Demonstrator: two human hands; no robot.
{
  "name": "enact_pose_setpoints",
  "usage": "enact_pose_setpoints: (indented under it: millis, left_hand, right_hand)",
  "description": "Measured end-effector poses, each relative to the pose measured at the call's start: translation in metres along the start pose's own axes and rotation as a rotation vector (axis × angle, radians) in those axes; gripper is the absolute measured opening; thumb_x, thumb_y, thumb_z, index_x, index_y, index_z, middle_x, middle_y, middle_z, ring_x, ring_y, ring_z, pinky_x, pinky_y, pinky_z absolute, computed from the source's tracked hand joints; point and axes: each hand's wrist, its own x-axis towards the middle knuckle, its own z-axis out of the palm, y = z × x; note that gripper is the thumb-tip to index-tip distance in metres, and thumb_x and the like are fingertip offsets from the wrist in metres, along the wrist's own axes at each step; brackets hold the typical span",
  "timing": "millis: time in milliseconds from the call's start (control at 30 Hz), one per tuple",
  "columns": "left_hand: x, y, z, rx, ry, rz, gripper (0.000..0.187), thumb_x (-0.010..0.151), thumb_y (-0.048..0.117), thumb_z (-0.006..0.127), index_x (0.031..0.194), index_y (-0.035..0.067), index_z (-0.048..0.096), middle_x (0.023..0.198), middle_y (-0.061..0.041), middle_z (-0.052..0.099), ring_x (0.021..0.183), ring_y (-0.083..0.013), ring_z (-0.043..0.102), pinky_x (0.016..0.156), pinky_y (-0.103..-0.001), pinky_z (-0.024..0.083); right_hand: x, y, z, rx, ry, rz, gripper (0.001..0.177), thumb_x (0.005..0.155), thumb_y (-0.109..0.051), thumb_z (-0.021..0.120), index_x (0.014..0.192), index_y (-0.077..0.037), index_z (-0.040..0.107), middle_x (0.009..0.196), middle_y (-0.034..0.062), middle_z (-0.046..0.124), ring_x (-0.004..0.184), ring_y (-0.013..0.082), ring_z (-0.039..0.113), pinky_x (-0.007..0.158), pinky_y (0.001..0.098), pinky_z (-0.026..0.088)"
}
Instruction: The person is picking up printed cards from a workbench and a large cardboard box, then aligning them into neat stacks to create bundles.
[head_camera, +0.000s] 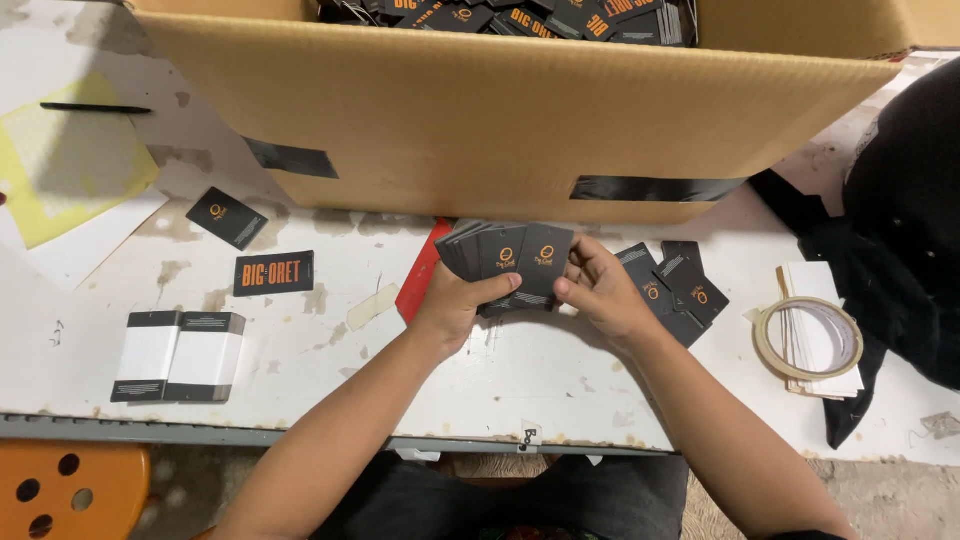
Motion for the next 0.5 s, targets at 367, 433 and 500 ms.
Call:
enact_pose_setpoints:
  millis: [367,433,500]
  left_hand:
    - [-0.022,0.027,0.01,0.012,-0.048,-0.125,0.025,0.059,-0.001,0.074,0.08,0.005,0.063,0.071,-0.009,0.065,0.067,-0.0165,0.063,0.058,-0.025,0.053]
    - [-0.023,0.029,0.008,0.039,-0.087,-0.137,0.022,0.061,0.003,0.075,0.08,0.006,0.063,0.072,-0.008,0.066,0.069,-0.0149,0.064,0.06,-0.025,0.054]
    - [-0.025,0.034,0.007,0.087,-0.226,-0.159,0.03,0.067,0.031,0.071,0.08,0.006,0.061,0.068,-0.007,0.063,0.067,-0.0121,0.06,0.065,-0.025,0.052]
  right_hand:
    - [0.002,-0.025,0.009,0.006,0.291,-0.327,0.023,0.087,-0.003,0.042,0.108,-0.004,0.031,0.094,0.0187,0.058,0.073,0.0245,0.063,0.066,0.0339,0.055]
    - [-0.002,-0.019,0.01,-0.075,0.221,-0.344,0.03,0.087,-0.002,0.041,0.113,-0.006,0.026,0.086,0.0185,0.059,0.068,0.0225,0.062,0.063,0.0318,0.054]
    - [-0.002,-0.017,0.015,-0.045,0.09,-0.339,0.077,0.07,-0.017,0.068,0.127,-0.015,0.016,0.085,0.0155,0.054,0.076,0.0203,0.06,0.071,0.0313,0.052]
